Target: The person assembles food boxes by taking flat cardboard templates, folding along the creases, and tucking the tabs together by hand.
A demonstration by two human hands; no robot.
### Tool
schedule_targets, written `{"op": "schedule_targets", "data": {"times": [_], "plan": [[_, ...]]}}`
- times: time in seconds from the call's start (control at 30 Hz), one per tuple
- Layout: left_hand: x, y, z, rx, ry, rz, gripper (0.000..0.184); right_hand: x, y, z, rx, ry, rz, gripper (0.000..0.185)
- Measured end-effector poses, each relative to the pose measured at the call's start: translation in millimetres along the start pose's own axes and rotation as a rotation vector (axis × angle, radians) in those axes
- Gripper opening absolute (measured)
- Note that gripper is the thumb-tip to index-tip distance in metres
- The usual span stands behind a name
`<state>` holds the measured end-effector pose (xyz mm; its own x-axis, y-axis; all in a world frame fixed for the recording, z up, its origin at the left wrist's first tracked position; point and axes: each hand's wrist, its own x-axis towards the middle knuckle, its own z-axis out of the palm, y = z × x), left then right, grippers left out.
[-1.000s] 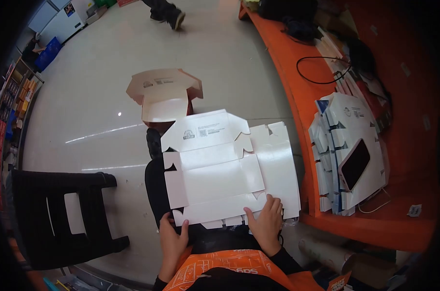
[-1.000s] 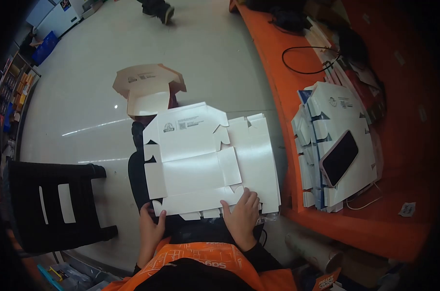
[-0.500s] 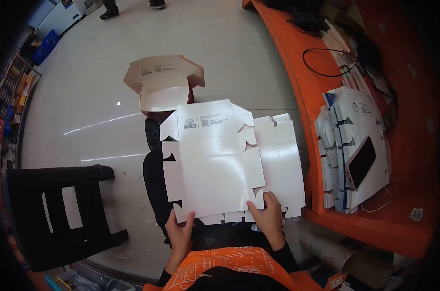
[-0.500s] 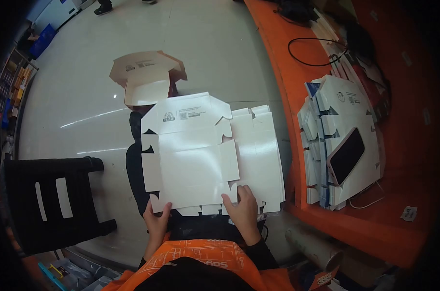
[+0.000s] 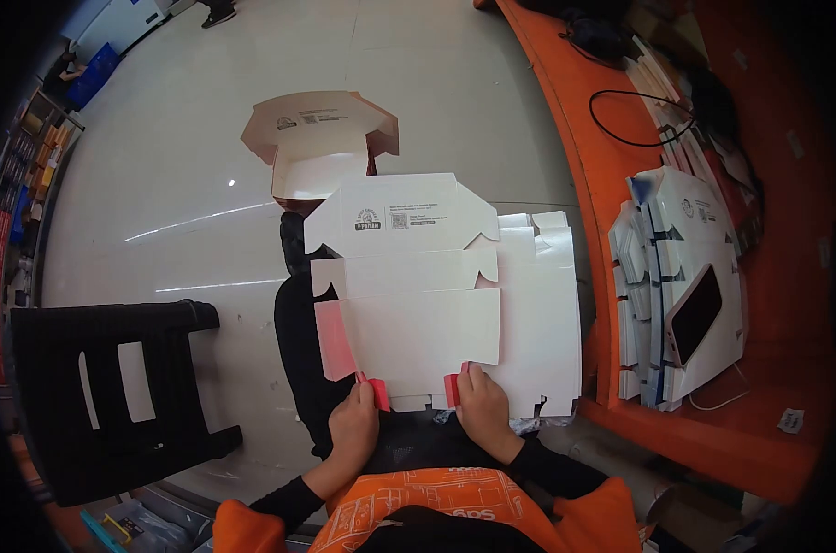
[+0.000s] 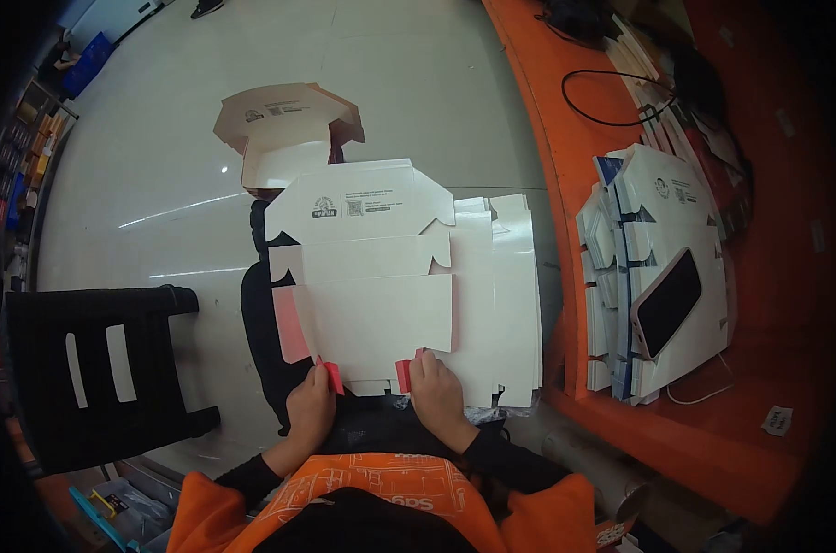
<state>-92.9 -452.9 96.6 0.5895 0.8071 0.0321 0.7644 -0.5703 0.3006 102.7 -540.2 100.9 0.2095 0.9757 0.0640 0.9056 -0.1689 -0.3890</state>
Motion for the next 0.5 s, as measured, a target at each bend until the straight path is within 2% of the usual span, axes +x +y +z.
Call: {"op": "schedule_targets", "data": {"times": [0.17,0.27,0.4,0.5], "plan": [[2.6,3.9,20.4,0.522,-0.031,0.158,0.008,-0.5,-0.6,19.3,-0.402,-0.011,-0.102,0.015],[6.8,11.1,30.9,0.796,-0.087,0.187,0.011,3.8,-2.2,23.4,-0.594,-0.011,-0.184,0.009],[13.7,19.5,42.7,0.985,-0.246,0.178,0.011,8.1,-2.4,30.2,-0.746,-0.085,-0.240,0.007],[15.3,17.8,40.3,0.953,-0.265,0.195,0.009,7.7,-1.8,25.4,-0.655,-0.039,-0.218,0.009]]}}
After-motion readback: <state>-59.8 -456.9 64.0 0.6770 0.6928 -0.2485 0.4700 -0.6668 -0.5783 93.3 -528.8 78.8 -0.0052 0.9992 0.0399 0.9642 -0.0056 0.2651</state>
